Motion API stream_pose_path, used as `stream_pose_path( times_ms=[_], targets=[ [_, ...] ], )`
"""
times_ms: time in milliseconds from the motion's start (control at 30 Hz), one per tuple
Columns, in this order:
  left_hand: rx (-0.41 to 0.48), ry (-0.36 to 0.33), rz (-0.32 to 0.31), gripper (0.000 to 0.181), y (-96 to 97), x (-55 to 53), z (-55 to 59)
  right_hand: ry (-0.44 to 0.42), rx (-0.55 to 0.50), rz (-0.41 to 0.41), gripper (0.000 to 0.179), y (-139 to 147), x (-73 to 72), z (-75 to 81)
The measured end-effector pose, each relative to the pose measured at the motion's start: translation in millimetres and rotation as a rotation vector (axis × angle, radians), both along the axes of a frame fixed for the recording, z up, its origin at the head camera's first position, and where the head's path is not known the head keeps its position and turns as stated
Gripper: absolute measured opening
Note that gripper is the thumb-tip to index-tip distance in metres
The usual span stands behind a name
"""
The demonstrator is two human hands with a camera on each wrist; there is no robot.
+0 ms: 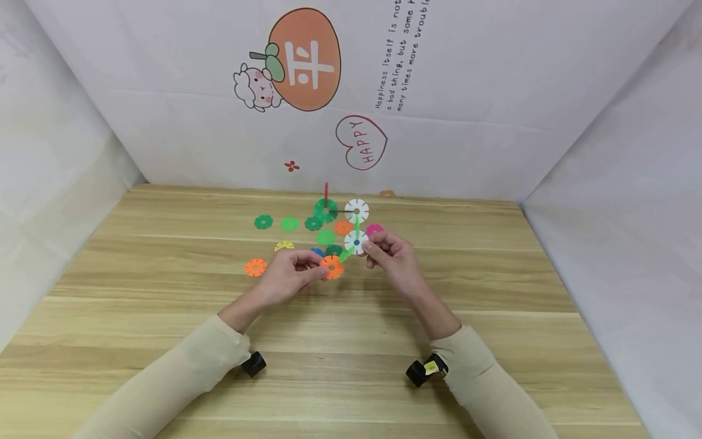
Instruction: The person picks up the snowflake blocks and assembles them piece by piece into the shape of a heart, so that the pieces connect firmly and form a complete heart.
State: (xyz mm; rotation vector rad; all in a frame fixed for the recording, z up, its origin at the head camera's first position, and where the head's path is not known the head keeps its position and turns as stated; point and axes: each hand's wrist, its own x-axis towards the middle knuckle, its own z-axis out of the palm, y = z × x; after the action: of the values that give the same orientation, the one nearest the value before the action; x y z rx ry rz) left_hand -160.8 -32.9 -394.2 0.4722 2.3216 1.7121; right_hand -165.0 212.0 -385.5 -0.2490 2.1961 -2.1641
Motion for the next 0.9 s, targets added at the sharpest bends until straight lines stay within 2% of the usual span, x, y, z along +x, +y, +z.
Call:
stream_pose_path(
  times_ms=[133,233,533,733,900],
  targets=[
    [-0.006,0.001,0.006,0.006,2.8,0.8,-0.5,-0.002,-0.008,-0.002,0.009,-0.6,1.1,-1.2],
    [0.024,-0.004,0.012,0.006,4.8,0.6,-1.6,0.005,-0.023,0.000,0.006,-0.2,1.1,-2.2],
    [0.070,0.009,0.023,0.005,8.1,1.4,-0.4,0.017,-0.008,0.011,0.013,2.6,2.2,-2.8],
    [0.064,-0.033,0.042,0.007,8.8,1.8,-0.6,0.086,0.061,0.048,0.015,2.9,3.6,3.5],
    [0.069,-0.018,0.004,0.007,7.3,-0.1,-3.8,0.104,0.106,0.076,0.013,3.1,2.9,6.7]
  ],
)
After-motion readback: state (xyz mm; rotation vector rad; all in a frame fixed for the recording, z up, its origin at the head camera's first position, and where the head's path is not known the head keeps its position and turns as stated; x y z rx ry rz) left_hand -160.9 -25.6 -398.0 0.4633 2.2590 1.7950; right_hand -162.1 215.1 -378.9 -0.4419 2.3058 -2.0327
